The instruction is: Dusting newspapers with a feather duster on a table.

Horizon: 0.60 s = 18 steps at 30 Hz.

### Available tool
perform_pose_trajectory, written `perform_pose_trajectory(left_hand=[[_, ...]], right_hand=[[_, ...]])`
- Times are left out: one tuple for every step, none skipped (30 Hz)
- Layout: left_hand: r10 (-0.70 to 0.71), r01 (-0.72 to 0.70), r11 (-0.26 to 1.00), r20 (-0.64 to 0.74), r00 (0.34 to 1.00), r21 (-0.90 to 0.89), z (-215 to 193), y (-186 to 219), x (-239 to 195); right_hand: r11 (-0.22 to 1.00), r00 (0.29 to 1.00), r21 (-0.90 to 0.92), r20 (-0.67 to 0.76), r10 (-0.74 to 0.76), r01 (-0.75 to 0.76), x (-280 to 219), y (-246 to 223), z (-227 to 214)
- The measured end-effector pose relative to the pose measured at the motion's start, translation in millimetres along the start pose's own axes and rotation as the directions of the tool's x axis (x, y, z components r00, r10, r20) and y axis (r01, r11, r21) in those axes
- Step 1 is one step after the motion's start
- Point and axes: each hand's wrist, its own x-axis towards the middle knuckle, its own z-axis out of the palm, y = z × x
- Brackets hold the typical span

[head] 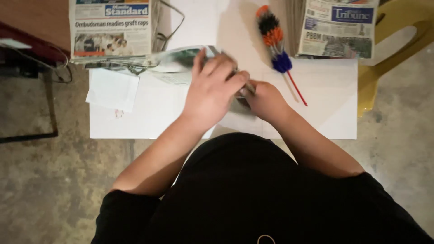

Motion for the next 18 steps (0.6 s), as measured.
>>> perform_pose_trajectory(left_hand=[[0.009,-0.009,1.000,0.001,1.000,-0.004,-1,9,5],[-0.008,0.016,0.998,-0.138,0.990,0.058,-2,18,11],[-0.014,0.047,0.992,-0.277,0.961,0.114,-1,27,18],[-0.005,0.036,0.993,-0.277,0.961,0.110,7,29,15],[-0.280,0.289,0.953,-0.101,0.955,0.086,16,33,11],[-0.527,0.518,0.848,0.084,0.845,0.112,25,38,7],[-0.524,0.514,0.851,0.093,0.847,0.107,32,34,9],[-0.593,0.612,0.774,0.524,0.612,0.161,39,30,12],[-0.523,0.660,0.703,0.822,0.225,0.267,46,26,15],[-0.518,0.657,0.706,0.826,0.224,0.265,102,4,-9],[-0.330,0.810,0.553,0.842,0.427,-0.194,154,-11,-40],[-0.202,0.760,0.252,0.736,0.646,-0.599,204,-19,-75],[-0.196,0.761,0.255,0.739,0.645,-0.596,208,-7,-63],[-0.266,0.854,-0.127,0.847,0.460,-0.504,212,4,-51],[-0.247,0.797,-0.496,0.936,0.250,-0.344,216,16,-38],[-0.242,0.802,-0.493,0.939,0.246,-0.337,220,24,-23],[-0.293,0.819,-0.438,0.920,0.260,-0.371,225,33,-8],[-0.342,0.834,-0.380,0.898,0.275,-0.400,230,41,8]], right_hand=[[1.000,1.000,0.002,-0.008,0.005,-0.005,5,17,2],[0.986,0.986,0.140,-0.150,-0.068,0.089,9,35,4],[0.946,0.946,0.256,-0.300,-0.120,0.201,15,53,5],[0.946,0.944,0.255,-0.310,-0.115,0.199,16,55,-1],[0.709,0.950,0.693,-0.293,0.109,0.132,14,58,-6],[0.284,0.938,0.955,-0.176,0.298,0.089,13,62,-10],[0.284,0.935,0.955,-0.178,0.308,0.088,6,69,-16],[0.143,0.941,0.986,-0.131,0.312,0.089,-1,77,-21],[-0.001,0.949,0.996,-0.085,0.305,0.089,-6,85,-27],[-0.002,0.947,0.996,-0.086,0.311,0.092,-9,96,-29],[-0.064,0.932,0.992,-0.076,0.354,0.105,-12,107,-31],[-0.125,0.916,0.985,-0.062,0.396,0.121,-15,118,-33],[-0.129,0.914,0.984,-0.065,0.400,0.126,-18,129,-38],[-0.158,0.915,0.980,-0.049,0.400,0.121,-21,141,-43],[-0.188,0.915,0.975,-0.032,0.403,0.117,-25,153,-48],[-0.192,0.912,0.974,-0.033,0.409,0.122,-22,168,-52],[-0.181,0.885,0.976,-0.022,0.466,0.120,-19,184,-57],[-0.171,0.854,0.978,-0.012,0.521,0.117,-16,200,-61]])
